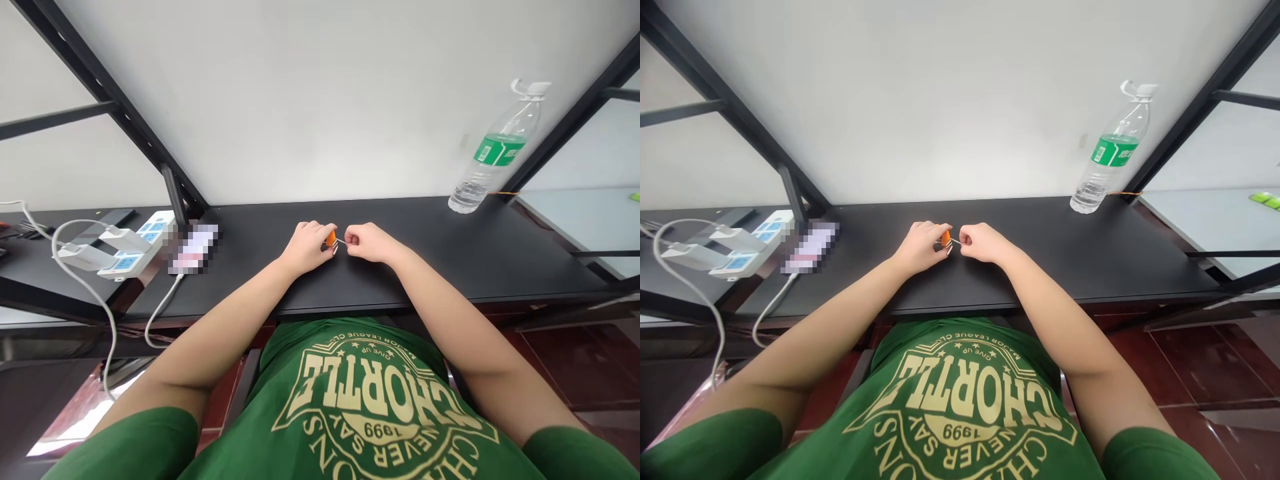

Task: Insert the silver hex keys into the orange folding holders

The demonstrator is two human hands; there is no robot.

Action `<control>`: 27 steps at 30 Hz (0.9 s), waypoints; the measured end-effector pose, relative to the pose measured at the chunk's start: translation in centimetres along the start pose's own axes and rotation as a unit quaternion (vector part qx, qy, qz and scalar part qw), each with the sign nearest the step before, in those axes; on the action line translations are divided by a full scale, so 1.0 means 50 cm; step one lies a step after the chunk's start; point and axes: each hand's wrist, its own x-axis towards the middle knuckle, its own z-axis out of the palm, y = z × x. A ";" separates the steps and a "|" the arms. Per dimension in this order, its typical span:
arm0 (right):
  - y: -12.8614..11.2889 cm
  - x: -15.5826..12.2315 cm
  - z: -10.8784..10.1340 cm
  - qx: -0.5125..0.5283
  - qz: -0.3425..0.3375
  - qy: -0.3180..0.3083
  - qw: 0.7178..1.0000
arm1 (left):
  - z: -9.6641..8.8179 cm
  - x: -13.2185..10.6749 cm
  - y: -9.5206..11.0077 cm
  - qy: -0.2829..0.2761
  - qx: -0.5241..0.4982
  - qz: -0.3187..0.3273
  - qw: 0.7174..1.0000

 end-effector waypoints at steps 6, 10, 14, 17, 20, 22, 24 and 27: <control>0.005 -0.003 -0.003 0.036 0.002 0.024 0.999 | -0.001 0.000 0.001 0.011 0.005 -0.013 1.000; 0.003 -0.007 -0.005 0.058 0.000 0.009 0.998 | 0.001 0.000 -0.003 0.007 0.010 -0.011 1.000; 0.004 -0.008 -0.009 0.105 0.019 0.005 0.994 | 0.000 -0.001 -0.001 0.002 0.023 -0.006 1.000; 0.010 -0.001 -0.004 0.183 0.044 -0.010 0.982 | -0.001 -0.002 0.010 -0.006 0.038 0.019 0.999; 0.010 0.012 0.014 0.295 0.060 -0.023 0.953 | 0.001 -0.001 0.021 -0.004 0.040 0.043 0.998; 0.006 0.020 0.028 0.374 0.068 -0.009 0.925 | 0.003 -0.001 0.022 0.006 0.031 0.040 0.999; 0.003 0.026 0.037 0.433 0.084 -0.001 0.898 | 0.005 0.000 0.017 0.020 0.016 0.024 0.999; 0.003 0.027 0.039 0.492 0.091 -0.027 0.865 | 0.006 -0.001 0.006 0.037 -0.007 -0.003 0.999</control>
